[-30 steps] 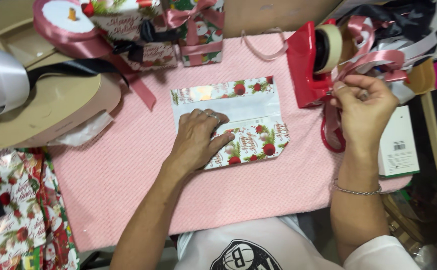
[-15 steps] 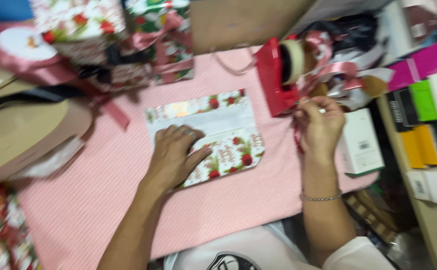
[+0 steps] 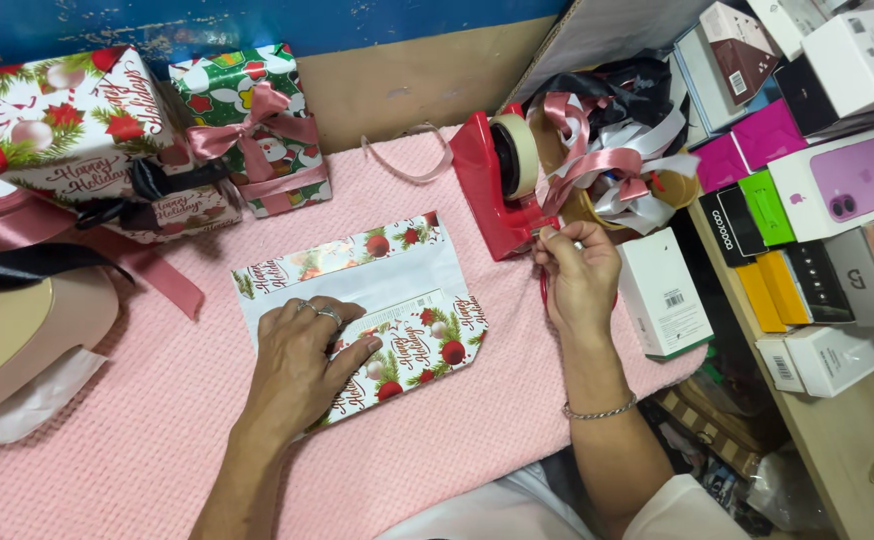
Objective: The person finishes tying a pink ribbon bow on a small wrapped gift box and sets it aside, then takes a small product box, wraps it in holiday-patterned wrapping paper, folds the paper edges over the box, and presses the folds closed to secure the wrap.
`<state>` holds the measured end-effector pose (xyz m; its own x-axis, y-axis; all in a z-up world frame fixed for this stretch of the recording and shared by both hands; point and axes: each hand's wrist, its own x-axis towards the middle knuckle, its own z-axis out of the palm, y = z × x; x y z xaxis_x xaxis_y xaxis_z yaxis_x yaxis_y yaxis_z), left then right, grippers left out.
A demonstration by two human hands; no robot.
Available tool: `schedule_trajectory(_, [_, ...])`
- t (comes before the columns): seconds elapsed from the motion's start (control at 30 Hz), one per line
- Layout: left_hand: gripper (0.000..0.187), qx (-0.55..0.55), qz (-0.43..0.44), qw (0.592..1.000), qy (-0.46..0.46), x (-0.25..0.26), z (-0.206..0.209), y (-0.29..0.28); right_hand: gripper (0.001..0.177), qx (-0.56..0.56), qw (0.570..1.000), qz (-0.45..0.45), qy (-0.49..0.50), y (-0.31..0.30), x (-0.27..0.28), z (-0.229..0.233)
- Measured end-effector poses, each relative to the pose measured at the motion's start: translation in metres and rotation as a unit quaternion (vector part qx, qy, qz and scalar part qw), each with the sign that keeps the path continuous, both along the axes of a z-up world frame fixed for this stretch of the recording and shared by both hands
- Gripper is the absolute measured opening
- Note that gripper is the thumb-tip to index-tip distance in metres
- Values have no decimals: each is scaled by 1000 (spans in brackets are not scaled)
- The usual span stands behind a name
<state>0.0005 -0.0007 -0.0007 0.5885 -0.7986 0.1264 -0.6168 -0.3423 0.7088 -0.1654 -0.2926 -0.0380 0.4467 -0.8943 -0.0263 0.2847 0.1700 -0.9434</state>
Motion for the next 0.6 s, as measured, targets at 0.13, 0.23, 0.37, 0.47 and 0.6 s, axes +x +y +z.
schedule_trajectory(0.13, [37,6,-1,1000,6,1,-1,1,17,5,1000,-4,-11,2,0,-2])
schedule_trajectory(0.23, [37,-2,-2,1000,-5,0,-2,-1,17,-1,1000,-3,-28,4,-2,-3])
schedule_trajectory(0.37, [38,9,-1,1000,6,0,-2,0,17,-41,999,-11,-11,8,-1,-4])
schedule_trajectory(0.47, [38,17,1,1000,9,0,-1,0,12,-44,999,-16,25,10,-3,-3])
schedule_trajectory(0.6, [38,17,3,1000,9,0,0,0,12,45,999,-12,14,11,-11,2])
